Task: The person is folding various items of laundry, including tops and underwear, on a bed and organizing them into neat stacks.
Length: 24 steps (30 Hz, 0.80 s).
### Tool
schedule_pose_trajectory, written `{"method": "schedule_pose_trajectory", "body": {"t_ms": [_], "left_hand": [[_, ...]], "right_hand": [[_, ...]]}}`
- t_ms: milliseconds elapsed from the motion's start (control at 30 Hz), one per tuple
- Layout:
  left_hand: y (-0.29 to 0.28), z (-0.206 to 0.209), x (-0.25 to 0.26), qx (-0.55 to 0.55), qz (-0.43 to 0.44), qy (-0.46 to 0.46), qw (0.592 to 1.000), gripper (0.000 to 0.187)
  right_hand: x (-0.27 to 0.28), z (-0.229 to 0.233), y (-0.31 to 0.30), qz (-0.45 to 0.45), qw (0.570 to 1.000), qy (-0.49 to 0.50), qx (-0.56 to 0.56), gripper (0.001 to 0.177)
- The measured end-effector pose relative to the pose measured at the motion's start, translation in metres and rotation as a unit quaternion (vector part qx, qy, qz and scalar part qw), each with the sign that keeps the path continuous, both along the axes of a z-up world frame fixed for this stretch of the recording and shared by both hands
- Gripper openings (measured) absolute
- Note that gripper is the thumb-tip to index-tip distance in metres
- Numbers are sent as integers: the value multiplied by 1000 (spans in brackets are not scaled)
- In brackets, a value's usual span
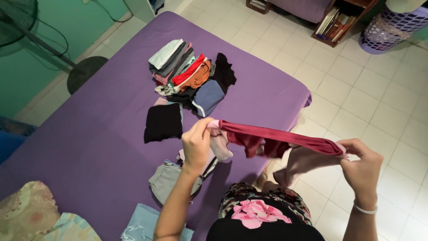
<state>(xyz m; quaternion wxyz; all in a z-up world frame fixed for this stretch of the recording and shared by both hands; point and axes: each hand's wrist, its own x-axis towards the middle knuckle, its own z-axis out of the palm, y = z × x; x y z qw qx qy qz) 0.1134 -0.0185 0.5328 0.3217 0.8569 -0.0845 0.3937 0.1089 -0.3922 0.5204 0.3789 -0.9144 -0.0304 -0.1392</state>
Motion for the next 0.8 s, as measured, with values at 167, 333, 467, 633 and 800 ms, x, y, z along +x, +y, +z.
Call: {"method": "schedule_pose_trajectory", "body": {"t_ms": [167,333,467,633,800], "left_hand": [[10,20,5,-206,-134,178,953,26],[13,31,11,-257,-184,195,929,18],[18,48,15,-241,-174,168,940,15],[27,63,8,-278,-176,160,930,14],[37,68,3,-274,-164,147,936,15]], "right_hand": [[15,-10,-29,90,966,48,237,7],[37,5,-28,100,923,59,367,15],[49,33,-4,179,850,22,494,28],[58,17,-8,199,904,-37,376,15],[46,39,9,174,982,-62,47,24]]}}
